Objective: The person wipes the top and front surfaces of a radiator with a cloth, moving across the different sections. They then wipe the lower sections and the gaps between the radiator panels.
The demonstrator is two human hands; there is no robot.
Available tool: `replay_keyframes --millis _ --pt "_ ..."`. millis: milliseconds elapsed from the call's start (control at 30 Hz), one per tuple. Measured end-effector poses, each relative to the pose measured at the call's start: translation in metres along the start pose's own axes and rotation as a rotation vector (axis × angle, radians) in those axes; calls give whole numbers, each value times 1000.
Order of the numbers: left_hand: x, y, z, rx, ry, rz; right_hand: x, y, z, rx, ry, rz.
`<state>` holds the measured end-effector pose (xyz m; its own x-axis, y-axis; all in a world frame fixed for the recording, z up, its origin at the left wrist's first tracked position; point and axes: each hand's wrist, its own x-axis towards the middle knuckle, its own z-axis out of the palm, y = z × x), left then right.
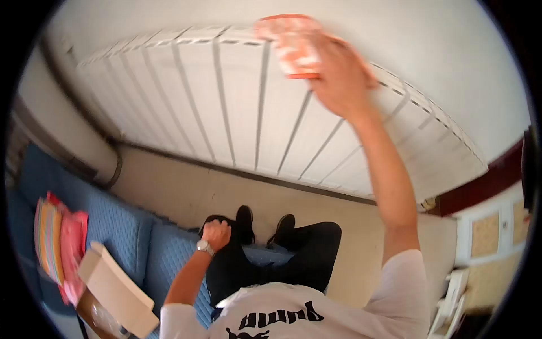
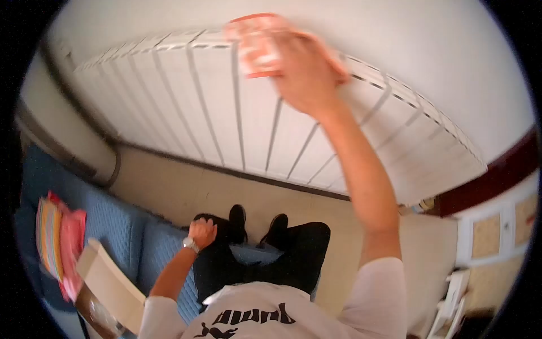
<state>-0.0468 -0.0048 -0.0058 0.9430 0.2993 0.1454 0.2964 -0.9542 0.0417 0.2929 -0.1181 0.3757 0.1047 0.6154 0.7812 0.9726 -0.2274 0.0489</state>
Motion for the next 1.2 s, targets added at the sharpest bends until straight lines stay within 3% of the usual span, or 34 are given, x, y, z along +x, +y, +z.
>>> replay_keyframes --millis 133,200,233,300,333,367,433,500,567,633,700,767,800,900,933,967,1033,1100,1133,1200 --pt "27 0 9 44 21 1 9 19 -7 284 12 100" --pt "32 2 13 92 -9 26 13 20 -37 1022 96 542" --pt "15 -3 20 124 -7 1 13 -3 -62 988 115 515" --pt "17 0 21 131 -9 16 10 16 -96 1430 58 602" --pt "16 0 25 146 -9 9 15 9 -84 1422 265 606" --pt "16 -1 25 164 -7 7 13 12 -101 1481 197 682" --pt "15 -2 24 162 1 7 17 30 -103 1476 435 833" --pt "15 -4 24 160 14 0 6 52 -119 1327 257 996" --pt "14 -4 23 167 40 11 -6 79 -122 1228 184 939" --pt "18 -4 25 147 26 -3 -9 70 -144 732 39 944" --pt "22 -2 26 126 7 -9 -10 69 -160 679 2 969" --pt "23 -3 24 147 40 -11 -7 72 -174 409 -117 872" --pt "24 -3 25 140 40 -4 -4 56 -195 -63 -170 743" --pt "26 -1 25 41 126 -11 -14 65 -216 -337 -132 771" --pt "24 -1 27 -28 123 -6 -28 86 -224 -127 -42 690" --pt "23 0 29 -97 119 0 -37 98 -239 -137 -44 692" --pt "22 -1 33 -123 123 -21 -58 117 -272 440 92 1066" --pt "22 -3 34 -148 123 -49 -85 146 -303 557 347 1117" --pt "23 -3 32 -184 136 -70 -94 138 -308 540 453 969" --pt "24 -2 29 -221 153 -88 -101 133 -322 521 586 895"
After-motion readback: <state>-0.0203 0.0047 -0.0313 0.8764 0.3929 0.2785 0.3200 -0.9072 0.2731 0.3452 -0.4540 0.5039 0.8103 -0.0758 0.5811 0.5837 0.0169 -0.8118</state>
